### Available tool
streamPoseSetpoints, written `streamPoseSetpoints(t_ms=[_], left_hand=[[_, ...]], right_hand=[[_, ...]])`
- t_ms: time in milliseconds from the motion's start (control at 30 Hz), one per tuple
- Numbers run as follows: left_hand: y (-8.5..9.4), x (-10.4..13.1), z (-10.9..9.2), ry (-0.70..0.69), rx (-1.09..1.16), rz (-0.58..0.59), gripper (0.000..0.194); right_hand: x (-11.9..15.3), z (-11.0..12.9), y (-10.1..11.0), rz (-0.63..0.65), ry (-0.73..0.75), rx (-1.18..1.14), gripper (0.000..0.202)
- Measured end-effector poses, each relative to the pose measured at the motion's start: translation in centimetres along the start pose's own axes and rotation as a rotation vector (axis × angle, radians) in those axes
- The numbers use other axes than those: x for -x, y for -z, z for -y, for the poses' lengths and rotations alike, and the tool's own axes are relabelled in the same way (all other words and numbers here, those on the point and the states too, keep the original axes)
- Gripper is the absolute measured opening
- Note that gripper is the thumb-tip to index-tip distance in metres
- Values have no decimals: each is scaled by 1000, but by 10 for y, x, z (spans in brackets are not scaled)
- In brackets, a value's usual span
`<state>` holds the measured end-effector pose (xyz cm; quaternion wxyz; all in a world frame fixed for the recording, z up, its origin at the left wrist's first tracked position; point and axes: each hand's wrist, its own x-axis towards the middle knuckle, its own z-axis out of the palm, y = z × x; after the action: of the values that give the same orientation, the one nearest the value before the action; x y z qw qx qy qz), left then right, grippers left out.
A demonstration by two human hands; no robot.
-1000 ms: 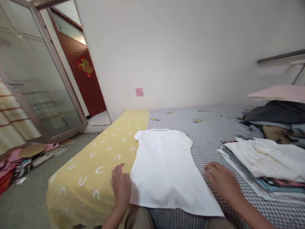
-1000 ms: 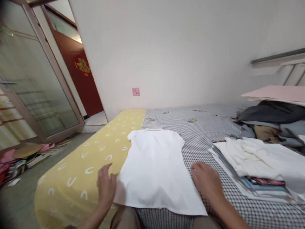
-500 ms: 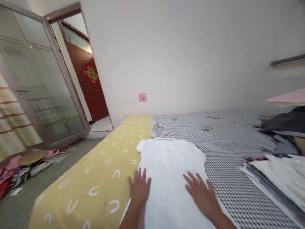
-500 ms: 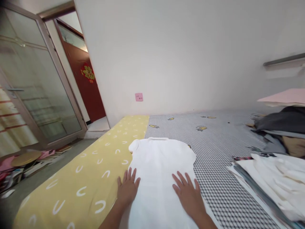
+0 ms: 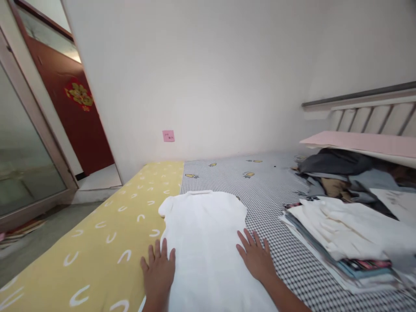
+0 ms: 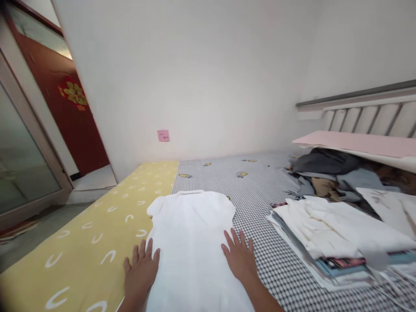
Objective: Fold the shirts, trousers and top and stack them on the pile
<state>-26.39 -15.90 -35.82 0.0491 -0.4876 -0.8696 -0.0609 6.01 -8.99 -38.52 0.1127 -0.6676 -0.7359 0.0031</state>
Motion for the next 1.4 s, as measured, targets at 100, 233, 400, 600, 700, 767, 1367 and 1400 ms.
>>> streamPoseSetpoints(t_ms=[100,233,400,600,700,767,1367,1400], left_hand=[[7,9,2,-3,-1,10,63],[13,25,7,0,7,-25,61],[16,49,16,-2,-13,-52,59],[19,65,19,7,-58,-45,58],[20,65,18,24,-68,-24,57],[19,64,18,33,-90,-19,55],[-29,-16,-71,-419,173,-30,60],[-33,-26,-74,-373,172,-43,60]], right_hand=[[15,-12,1,-1,2,17,55],[41,-24,9,4,11,68,55],[83,-35,10,-36,21,116,53],[97,-47,27,105,-19,49,47],[76,-29,53,-18,-30,28,40],[61,-6,62,-180,75,21,42],[40,34,-33,-216,697,-60,59],[39,32,-37,-252,716,-43,61]])
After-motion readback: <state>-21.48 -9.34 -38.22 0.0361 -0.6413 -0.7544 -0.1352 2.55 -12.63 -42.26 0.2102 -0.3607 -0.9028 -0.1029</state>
